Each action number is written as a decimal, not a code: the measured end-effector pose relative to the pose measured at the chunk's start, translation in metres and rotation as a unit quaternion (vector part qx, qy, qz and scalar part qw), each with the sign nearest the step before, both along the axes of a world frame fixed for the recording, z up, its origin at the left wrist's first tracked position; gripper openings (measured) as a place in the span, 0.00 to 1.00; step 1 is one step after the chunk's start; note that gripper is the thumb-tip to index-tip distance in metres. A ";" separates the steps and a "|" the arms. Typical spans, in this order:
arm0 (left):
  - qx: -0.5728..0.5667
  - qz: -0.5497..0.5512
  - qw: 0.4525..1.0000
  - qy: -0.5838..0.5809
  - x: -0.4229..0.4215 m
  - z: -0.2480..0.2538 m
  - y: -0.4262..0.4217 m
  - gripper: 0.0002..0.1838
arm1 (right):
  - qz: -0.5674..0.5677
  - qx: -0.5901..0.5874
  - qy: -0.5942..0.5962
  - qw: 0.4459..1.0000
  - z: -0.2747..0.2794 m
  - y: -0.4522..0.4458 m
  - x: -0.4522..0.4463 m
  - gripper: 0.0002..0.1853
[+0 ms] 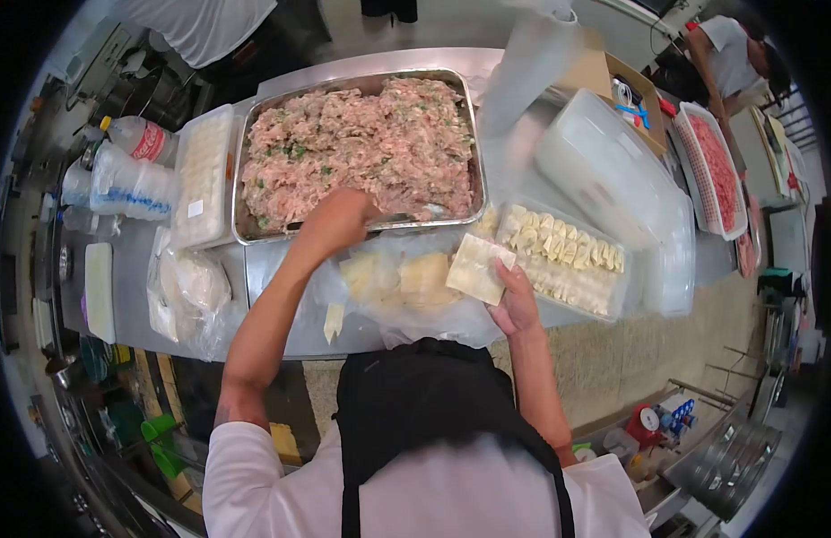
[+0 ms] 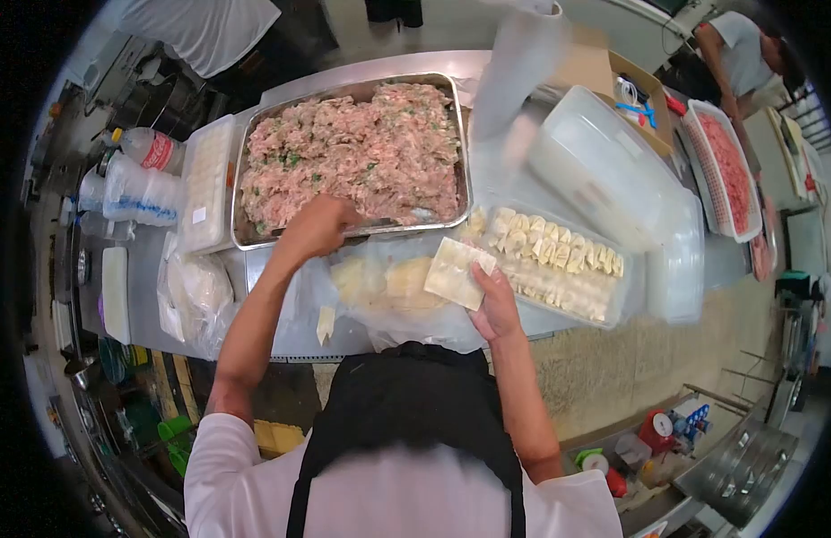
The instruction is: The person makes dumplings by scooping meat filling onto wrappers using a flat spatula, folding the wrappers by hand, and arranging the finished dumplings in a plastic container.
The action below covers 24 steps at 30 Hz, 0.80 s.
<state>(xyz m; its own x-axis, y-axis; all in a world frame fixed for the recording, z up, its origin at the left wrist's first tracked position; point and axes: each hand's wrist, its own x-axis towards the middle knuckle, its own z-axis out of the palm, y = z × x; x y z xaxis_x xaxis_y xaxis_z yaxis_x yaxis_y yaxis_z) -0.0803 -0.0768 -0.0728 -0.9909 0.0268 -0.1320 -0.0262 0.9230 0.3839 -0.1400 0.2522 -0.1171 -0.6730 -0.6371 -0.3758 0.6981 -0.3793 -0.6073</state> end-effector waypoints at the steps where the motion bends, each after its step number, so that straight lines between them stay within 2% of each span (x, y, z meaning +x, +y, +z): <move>1: 0.001 -0.004 1.000 -0.002 0.003 0.006 -0.002 0.16 | -0.008 -0.002 0.000 1.000 -0.001 0.001 -0.002 0.27; 3: 0.160 0.004 0.986 0.047 0.007 0.023 -0.007 0.18 | -0.020 -0.006 0.002 1.000 -0.003 0.000 -0.006 0.27; 4: 0.203 0.044 0.978 0.020 0.013 0.035 -0.002 0.19 | -0.034 -0.025 -0.031 0.999 -0.005 -0.002 -0.007 0.28; 5: 0.203 0.037 0.978 0.021 0.017 0.046 0.004 0.19 | -0.050 -0.045 -0.061 0.996 -0.006 -0.005 -0.009 0.28; 7: 0.316 0.183 0.928 -0.074 0.027 0.060 0.019 0.17 | -0.059 -0.093 -0.082 0.991 0.007 -0.023 -0.006 0.27; 8: 0.315 0.175 0.930 -0.074 0.033 0.056 0.028 0.17 | -0.060 -0.141 -0.102 0.983 0.013 -0.033 -0.006 0.27; 10: 0.390 0.192 0.899 0.054 0.045 0.036 0.050 0.15 | -0.059 -0.179 -0.124 0.974 0.012 -0.050 -0.006 0.27; 11: 0.389 0.186 0.901 0.052 0.051 0.021 0.063 0.15 | -0.048 -0.212 -0.150 0.964 0.012 -0.057 -0.005 0.27; 13: 0.236 0.125 0.952 0.151 0.060 0.002 0.086 0.14 | -0.082 -0.170 -0.139 0.972 0.012 -0.070 -0.006 0.26; 14: 0.237 0.125 0.952 0.150 0.069 0.004 0.085 0.14 | -0.112 -0.124 -0.131 0.977 0.012 -0.073 -0.007 0.26; 16: 0.168 0.130 0.972 0.097 0.082 0.030 0.085 0.17 | -0.155 -0.116 -0.147 0.970 0.007 -0.068 -0.008 0.25; 17: 0.170 0.133 0.972 0.092 0.087 0.038 0.085 0.17 | -0.190 -0.108 -0.164 0.962 0.004 -0.063 -0.005 0.25; 19: 0.172 0.143 0.958 0.181 0.083 0.055 0.076 0.20 | -0.198 -0.077 -0.121 0.970 0.013 -0.054 -0.005 0.25; 21: 0.143 0.174 0.964 0.140 0.070 0.061 0.054 0.21 | -0.210 -0.048 -0.077 0.974 0.023 -0.044 -0.007 0.25; 23: -0.045 0.163 0.985 0.027 0.046 0.054 0.033 0.17 | -0.225 -0.055 -0.059 0.971 0.029 -0.036 -0.007 0.26; 24: -0.065 0.152 0.985 0.042 0.034 0.041 0.025 0.16 | -0.218 -0.068 -0.063 0.972 0.030 -0.033 -0.006 0.26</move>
